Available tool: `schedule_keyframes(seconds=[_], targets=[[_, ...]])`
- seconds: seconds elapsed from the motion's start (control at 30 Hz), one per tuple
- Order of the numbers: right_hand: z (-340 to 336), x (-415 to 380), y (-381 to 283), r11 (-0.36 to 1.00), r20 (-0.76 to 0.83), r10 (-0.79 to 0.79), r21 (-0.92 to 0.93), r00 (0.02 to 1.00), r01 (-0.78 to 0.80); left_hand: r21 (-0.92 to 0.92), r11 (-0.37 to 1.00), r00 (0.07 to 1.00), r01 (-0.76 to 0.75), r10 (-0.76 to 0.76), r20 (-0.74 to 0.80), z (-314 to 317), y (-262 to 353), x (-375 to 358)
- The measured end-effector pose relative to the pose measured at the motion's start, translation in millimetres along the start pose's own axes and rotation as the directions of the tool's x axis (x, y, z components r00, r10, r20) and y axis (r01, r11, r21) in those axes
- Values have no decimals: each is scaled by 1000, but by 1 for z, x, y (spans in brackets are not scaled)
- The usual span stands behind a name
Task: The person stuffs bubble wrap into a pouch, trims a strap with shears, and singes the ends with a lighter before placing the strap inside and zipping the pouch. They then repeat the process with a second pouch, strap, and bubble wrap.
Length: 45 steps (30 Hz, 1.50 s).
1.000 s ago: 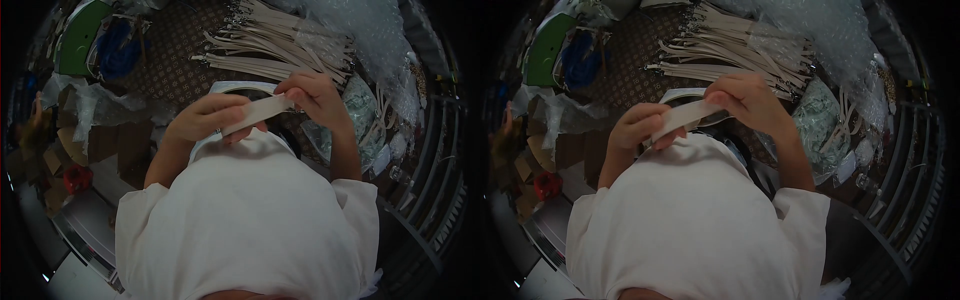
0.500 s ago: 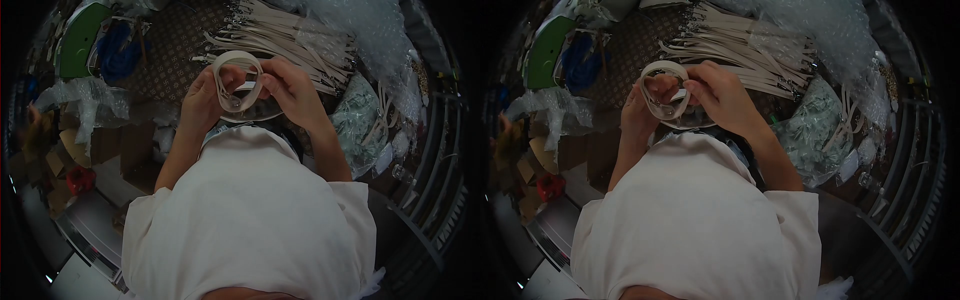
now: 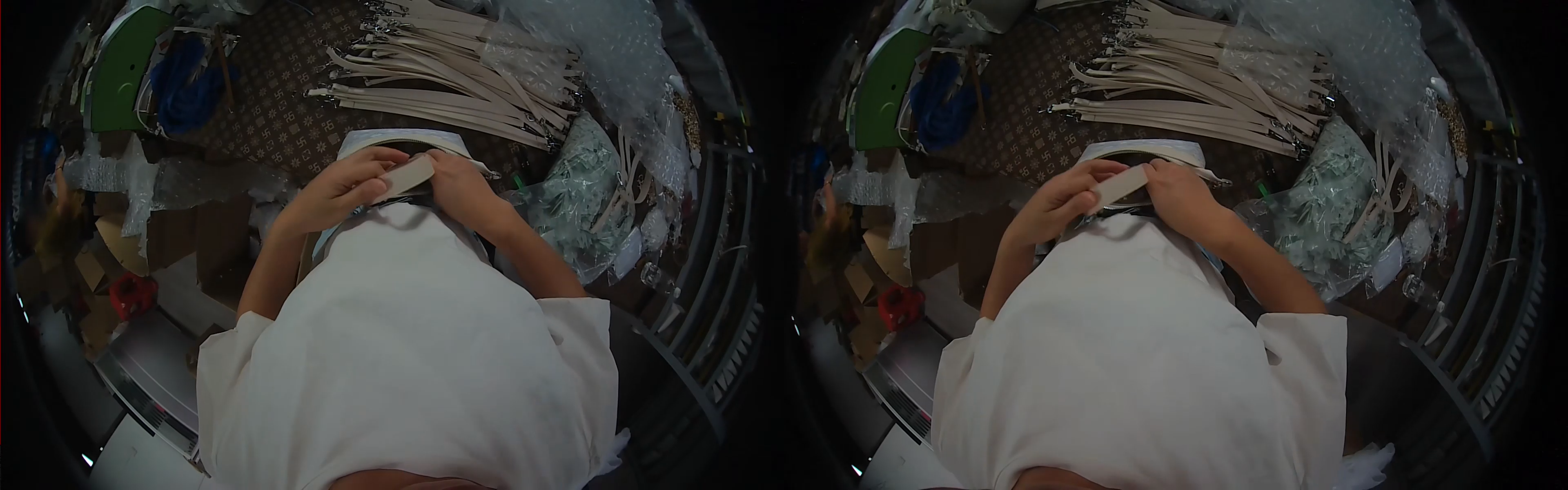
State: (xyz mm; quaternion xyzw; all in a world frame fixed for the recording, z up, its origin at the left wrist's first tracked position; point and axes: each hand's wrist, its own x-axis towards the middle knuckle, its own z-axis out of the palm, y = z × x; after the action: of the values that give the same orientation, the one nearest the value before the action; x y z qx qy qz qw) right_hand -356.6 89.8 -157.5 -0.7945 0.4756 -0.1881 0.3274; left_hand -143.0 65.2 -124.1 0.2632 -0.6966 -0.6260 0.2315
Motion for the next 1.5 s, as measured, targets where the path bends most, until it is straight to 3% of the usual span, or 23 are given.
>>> schedule_keyframes(seconds=[0.07,0.13,0.27,0.33,0.37,0.47,0.53,0.67,0.73,0.87,0.93,0.97,1.07,1.13,1.17,1.2,1.23,1.27,1.33,1.37,1.43,1.47,1.5], targets=[[7,2,5,997,52,63,33,997,-65,-1,996,996,88,-88,-31,5,-4,-1],[10,1,12,993,90,-69,-89,994,77,47,959,961,278,-278,-17,2,-4,-4],[5,2,12,964,133,-161,-190,978,185,218,926,940,307,-332,86,4,-2,-8],[-2,7,8,984,356,102,-171,929,-42,389,904,981,178,-194,2,11,-2,-3],[-8,9,5,985,353,100,-169,930,-41,392,902,981,178,-194,3,11,1,2],[-18,12,6,995,392,96,-30,915,-91,383,870,944,311,-328,-20,7,14,14],[-18,12,9,990,432,88,60,898,-126,352,767,839,536,-531,-121,4,18,18],[-14,7,15,995,375,-16,93,927,-20,532,745,913,403,-365,-181,20,0,25],[-15,8,13,1000,458,14,2,889,-16,782,590,974,203,-200,-101,32,-14,28],[-14,6,8,998,442,43,30,896,-63,828,451,914,333,-371,-165,41,-21,51],[-16,3,-1,963,458,106,-269,882,24,928,263,868,265,-483,-111,44,-30,66],[-17,0,-3,963,456,106,-268,883,23,929,261,868,263,-484,-110,42,-33,70],[-29,-10,2,950,322,38,-306,946,66,925,296,918,240,-380,-116,39,-32,76],[-44,-17,9,999,137,-49,-1,989,50,835,482,950,267,-279,-143,28,-14,67],[-50,-21,8,999,131,-39,5,991,38,837,482,950,259,-285,-130,24,-11,61],[-56,-25,6,996,-56,-65,-72,996,61,817,562,991,131,-54,-122,20,-8,54],[-59,-28,5,985,-234,-105,-155,967,70,792,611,975,-9,180,-128,19,-6,50],[-57,-30,8,986,-234,-101,-152,967,67,791,612,976,-9,177,-126,20,-3,50],[-50,-28,17,966,-313,-68,-259,947,-16,771,619,985,149,-164,-59,25,2,54],[-43,-26,22,966,-311,-74,-259,948,-9,772,617,984,153,-163,-65,28,-7,58],[-30,-25,31,991,-219,-67,-127,973,40,874,461,971,154,-234,-47,35,-31,74],[-28,-25,30,991,-216,-69,-129,974,41,873,463,971,155,-232,-50,38,-35,83],[-27,-24,29,990,-235,-65,-139,970,33,899,387,945,204,-319,-77,42,-34,93]])
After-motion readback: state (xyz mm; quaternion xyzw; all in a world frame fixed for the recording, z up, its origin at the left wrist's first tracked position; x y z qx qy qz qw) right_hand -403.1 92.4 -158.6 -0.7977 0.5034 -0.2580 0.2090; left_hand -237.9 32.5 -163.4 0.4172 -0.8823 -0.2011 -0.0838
